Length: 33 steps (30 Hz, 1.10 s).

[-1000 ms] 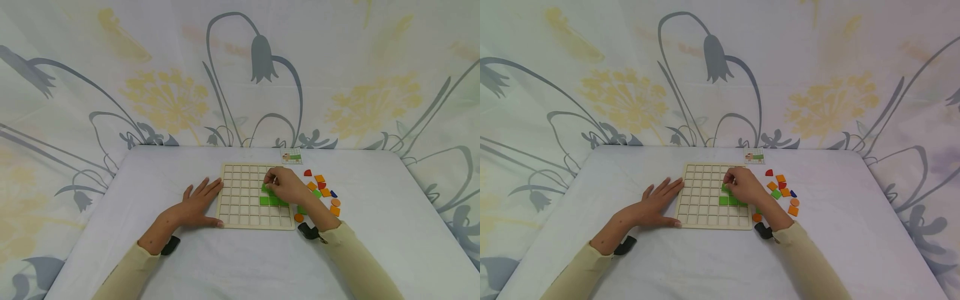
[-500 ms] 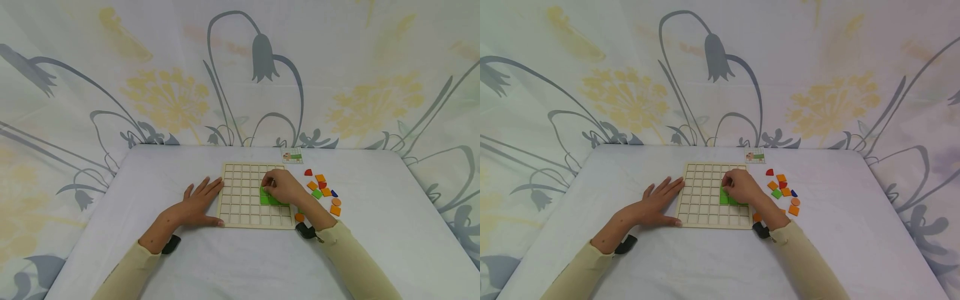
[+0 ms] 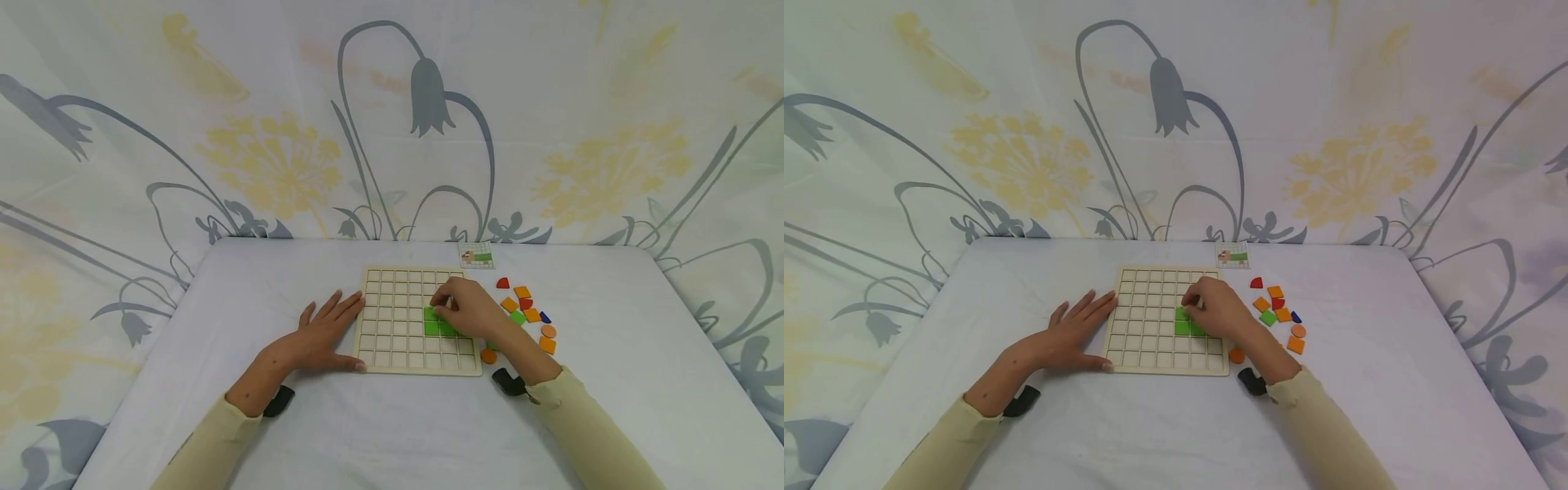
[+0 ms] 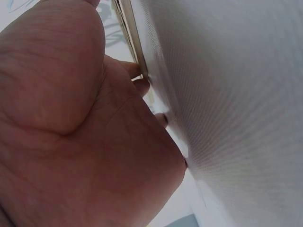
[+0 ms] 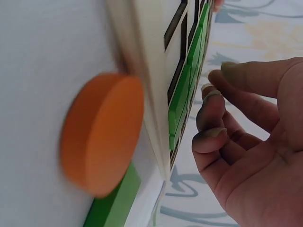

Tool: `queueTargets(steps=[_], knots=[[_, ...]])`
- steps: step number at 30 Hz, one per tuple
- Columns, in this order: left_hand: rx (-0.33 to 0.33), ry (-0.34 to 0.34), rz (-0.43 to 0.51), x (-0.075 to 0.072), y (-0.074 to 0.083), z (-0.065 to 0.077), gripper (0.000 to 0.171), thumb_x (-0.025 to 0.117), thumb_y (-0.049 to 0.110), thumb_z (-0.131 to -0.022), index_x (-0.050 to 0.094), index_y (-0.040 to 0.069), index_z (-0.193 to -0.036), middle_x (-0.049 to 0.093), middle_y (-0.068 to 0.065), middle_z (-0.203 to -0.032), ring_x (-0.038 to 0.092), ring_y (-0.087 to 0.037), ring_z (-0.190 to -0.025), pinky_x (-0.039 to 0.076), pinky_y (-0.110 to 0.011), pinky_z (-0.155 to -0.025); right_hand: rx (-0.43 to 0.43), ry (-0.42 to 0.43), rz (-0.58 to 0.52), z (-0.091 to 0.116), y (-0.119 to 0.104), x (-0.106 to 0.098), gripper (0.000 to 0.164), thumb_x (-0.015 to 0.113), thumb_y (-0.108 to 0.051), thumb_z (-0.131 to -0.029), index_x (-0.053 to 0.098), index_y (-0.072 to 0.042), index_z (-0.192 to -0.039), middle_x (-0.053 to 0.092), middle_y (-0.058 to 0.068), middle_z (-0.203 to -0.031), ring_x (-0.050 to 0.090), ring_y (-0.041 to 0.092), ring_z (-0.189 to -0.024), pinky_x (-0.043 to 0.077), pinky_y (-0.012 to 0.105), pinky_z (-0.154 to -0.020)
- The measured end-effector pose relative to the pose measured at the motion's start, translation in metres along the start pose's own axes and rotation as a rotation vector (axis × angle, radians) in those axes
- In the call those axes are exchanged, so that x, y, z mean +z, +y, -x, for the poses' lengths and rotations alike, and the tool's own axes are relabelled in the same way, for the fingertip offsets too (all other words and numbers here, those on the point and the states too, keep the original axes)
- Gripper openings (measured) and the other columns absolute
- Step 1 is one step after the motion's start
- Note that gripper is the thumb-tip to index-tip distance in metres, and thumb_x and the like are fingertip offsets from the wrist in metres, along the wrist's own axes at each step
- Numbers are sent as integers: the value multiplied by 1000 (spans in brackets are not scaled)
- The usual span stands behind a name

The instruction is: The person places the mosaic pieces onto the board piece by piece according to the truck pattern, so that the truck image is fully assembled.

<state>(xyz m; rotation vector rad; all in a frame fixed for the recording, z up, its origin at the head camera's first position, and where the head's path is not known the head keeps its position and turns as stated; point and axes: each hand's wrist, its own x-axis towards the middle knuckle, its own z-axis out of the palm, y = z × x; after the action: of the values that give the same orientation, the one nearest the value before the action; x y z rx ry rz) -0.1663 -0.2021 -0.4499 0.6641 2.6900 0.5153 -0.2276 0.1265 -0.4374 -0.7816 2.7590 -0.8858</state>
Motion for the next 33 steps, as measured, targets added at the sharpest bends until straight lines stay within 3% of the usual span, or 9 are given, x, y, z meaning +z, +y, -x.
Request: queueTargets(steps=[10,26,33], knots=[[7,7,-2,-1,2,1,118,82,59,-88,14,14,-172,6,-1,-180,-4,-35,-165,0,-72,-124,11,47,5,26,13,-10,6,74,-8,-98,76,-7,-104,68,1,-97,56,14,-75,50,29,-69],[7,9,5,0,0,0,118,82,60,-87,13,15,-172,6,0,-180,-5,-35,-165,0,-72,-124,56,40,52,76,37,-26,12,77,-4,-91,77,-9,-102,70,-3,-97,53,11,-74,48,26,-66],[9,5,3,0,0,0,118,81,61,-88,12,15,-172,5,0,-180,-5,-35,-165,0,-72,-124,60,12,63,86,44,-27,14,80,-6,-90,79,-8,-103,71,-4,-95,54,11,-73,49,25,-66]])
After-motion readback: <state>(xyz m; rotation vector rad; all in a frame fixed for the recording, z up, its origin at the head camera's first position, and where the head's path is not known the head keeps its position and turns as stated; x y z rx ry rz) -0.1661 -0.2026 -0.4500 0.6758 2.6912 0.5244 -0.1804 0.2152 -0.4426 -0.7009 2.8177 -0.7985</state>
